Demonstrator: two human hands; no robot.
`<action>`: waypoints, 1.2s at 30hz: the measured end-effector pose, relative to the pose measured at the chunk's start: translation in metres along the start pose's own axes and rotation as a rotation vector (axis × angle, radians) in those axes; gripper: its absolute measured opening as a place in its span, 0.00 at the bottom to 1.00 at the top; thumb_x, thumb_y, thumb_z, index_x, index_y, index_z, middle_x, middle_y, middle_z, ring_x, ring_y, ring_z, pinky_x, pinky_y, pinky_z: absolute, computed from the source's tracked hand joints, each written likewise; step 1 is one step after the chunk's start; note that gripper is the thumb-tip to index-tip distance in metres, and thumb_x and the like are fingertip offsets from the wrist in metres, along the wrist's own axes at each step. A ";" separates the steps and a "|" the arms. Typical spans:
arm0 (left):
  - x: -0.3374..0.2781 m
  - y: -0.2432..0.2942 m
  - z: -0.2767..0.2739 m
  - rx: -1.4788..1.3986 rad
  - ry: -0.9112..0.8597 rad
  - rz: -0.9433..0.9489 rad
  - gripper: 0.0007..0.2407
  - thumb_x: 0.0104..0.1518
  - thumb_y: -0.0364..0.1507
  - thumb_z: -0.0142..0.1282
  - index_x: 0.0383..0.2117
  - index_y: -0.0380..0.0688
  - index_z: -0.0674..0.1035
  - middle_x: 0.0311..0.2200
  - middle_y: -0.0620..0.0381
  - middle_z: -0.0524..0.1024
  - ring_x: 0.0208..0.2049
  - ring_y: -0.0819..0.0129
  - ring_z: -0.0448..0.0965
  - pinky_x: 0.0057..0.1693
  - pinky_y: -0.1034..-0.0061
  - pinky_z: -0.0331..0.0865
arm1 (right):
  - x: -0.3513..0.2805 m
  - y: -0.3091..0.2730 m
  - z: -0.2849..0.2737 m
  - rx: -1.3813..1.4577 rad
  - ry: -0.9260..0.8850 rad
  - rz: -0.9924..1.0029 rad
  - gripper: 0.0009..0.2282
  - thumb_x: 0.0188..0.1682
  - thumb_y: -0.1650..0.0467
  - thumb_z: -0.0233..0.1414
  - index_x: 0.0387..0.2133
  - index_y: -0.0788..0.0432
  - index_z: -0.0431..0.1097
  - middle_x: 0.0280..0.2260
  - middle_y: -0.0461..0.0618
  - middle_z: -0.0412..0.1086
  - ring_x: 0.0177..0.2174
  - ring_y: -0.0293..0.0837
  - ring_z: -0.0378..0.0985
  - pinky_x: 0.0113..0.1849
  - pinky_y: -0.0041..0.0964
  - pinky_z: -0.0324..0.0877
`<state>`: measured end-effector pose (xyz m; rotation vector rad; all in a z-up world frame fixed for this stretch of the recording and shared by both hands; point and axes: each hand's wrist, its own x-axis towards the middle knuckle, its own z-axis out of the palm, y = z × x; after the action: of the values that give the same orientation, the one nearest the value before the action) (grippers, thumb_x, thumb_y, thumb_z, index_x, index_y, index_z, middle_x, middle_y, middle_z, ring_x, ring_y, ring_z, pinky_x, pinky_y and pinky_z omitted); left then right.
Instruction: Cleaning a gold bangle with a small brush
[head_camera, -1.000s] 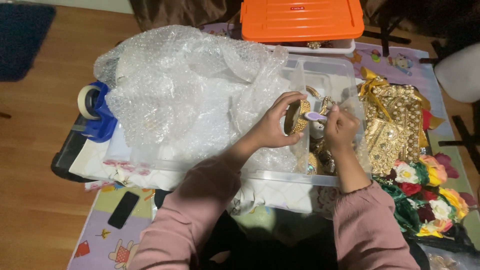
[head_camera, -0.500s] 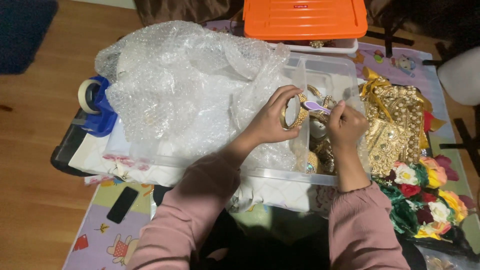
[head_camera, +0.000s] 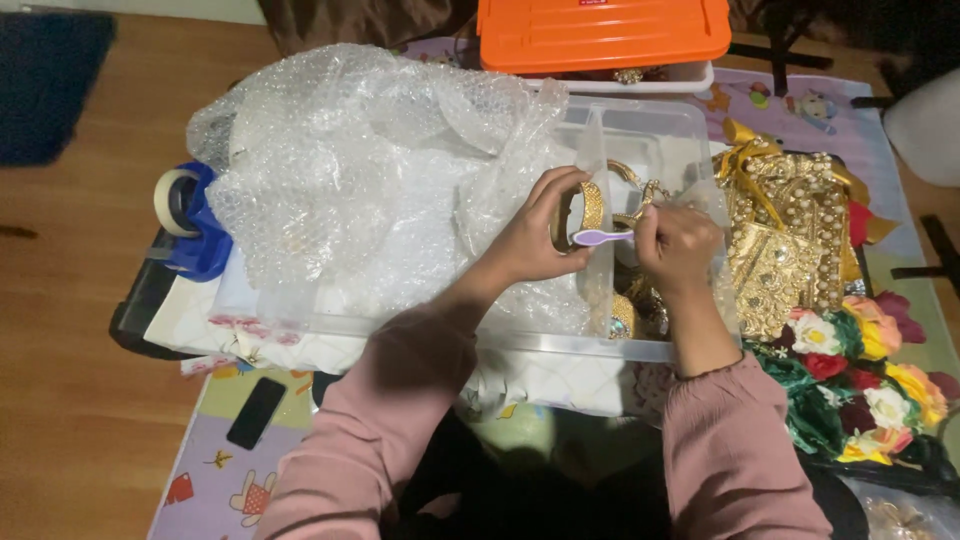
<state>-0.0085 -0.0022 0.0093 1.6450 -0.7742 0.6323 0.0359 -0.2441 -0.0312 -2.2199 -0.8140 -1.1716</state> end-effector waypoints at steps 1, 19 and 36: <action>0.000 0.000 0.000 0.006 -0.003 0.002 0.33 0.41 0.27 0.68 0.60 0.39 0.68 0.55 0.45 0.68 0.52 0.52 0.75 0.60 0.59 0.71 | -0.003 0.007 0.002 0.004 0.006 0.000 0.23 0.60 0.70 0.51 0.10 0.55 0.63 0.12 0.54 0.63 0.16 0.59 0.71 0.24 0.47 0.66; -0.003 -0.005 0.005 -0.066 0.045 0.023 0.35 0.39 0.27 0.69 0.59 0.38 0.69 0.55 0.46 0.68 0.55 0.53 0.74 0.62 0.64 0.71 | -0.028 0.041 0.025 0.062 0.054 -0.009 0.25 0.62 0.72 0.49 0.09 0.57 0.64 0.12 0.54 0.64 0.15 0.62 0.69 0.24 0.47 0.65; -0.003 -0.004 0.002 0.003 0.002 0.005 0.34 0.38 0.26 0.67 0.58 0.37 0.70 0.54 0.45 0.68 0.55 0.51 0.75 0.62 0.63 0.71 | -0.016 0.018 0.010 -0.015 -0.002 0.023 0.23 0.60 0.72 0.51 0.09 0.55 0.64 0.11 0.53 0.63 0.15 0.58 0.69 0.25 0.44 0.65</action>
<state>-0.0073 -0.0027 0.0039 1.6455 -0.7765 0.6392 0.0472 -0.2545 -0.0531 -2.2367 -0.7813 -1.1683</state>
